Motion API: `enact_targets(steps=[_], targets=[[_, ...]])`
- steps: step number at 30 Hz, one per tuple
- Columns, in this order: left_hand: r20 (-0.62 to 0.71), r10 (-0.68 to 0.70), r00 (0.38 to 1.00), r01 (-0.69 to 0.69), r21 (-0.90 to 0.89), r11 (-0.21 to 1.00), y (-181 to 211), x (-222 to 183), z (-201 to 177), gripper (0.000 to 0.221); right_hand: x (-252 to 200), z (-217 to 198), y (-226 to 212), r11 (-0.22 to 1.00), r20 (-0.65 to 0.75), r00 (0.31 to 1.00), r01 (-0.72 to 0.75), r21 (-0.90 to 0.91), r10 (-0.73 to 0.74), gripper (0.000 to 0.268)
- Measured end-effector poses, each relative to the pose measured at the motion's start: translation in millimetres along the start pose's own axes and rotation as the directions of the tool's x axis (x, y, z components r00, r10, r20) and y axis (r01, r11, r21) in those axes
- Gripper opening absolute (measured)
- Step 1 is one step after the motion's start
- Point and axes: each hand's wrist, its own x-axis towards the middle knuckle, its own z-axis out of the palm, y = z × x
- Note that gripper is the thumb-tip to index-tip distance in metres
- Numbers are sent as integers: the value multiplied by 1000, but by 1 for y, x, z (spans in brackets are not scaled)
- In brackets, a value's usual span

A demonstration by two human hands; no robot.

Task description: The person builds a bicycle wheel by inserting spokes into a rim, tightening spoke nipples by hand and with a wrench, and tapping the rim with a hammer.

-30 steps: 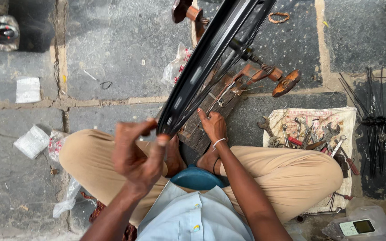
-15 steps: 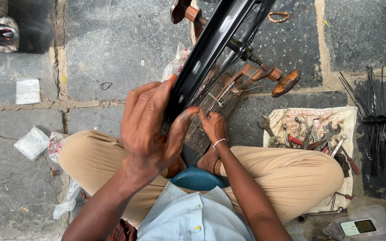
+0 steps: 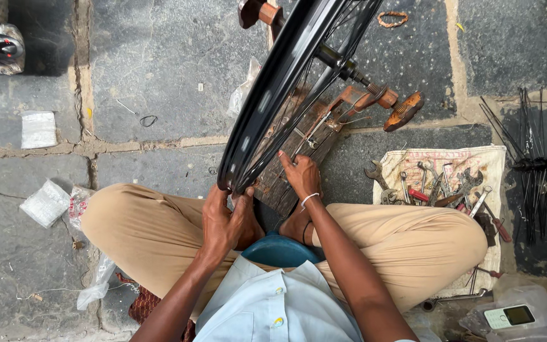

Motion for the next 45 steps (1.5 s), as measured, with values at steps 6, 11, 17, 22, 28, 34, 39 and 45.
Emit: enact_targets(steps=[6,11,17,22,28,34,39,45], targets=[[4,-141,990,141,14,990,3,6,5,24,0,2,2,1000,-2,1000,-27,4,27,73],[-25,-59,998,60,44,997,12,5,-1,25,9,15,20,1000,9,1000,7,-14,-6,74],[-170,195,966,-199,-6,980,33,-2,-35,30,-33,-15,7,815,-321,776,394,-425,-542,32],[-113,256,960,-266,-93,959,38,4,-44,64,-103,-88,-71,527,-180,532,846,74,-828,28],[-81,244,966,-254,-161,954,59,29,-40,73,-102,-140,-153,307,-325,298,951,25,-897,35],[-30,233,972,-224,-412,883,108,65,-44,53,-78,-204,-191,289,-10,390,698,656,-921,47],[-65,276,959,-271,-494,826,125,77,-41,41,-64,-209,-185,314,-32,359,853,416,-933,29],[-141,209,968,-249,-411,877,133,78,-39,53,-63,-156,-194,123,-577,23,983,-135,-816,36]])
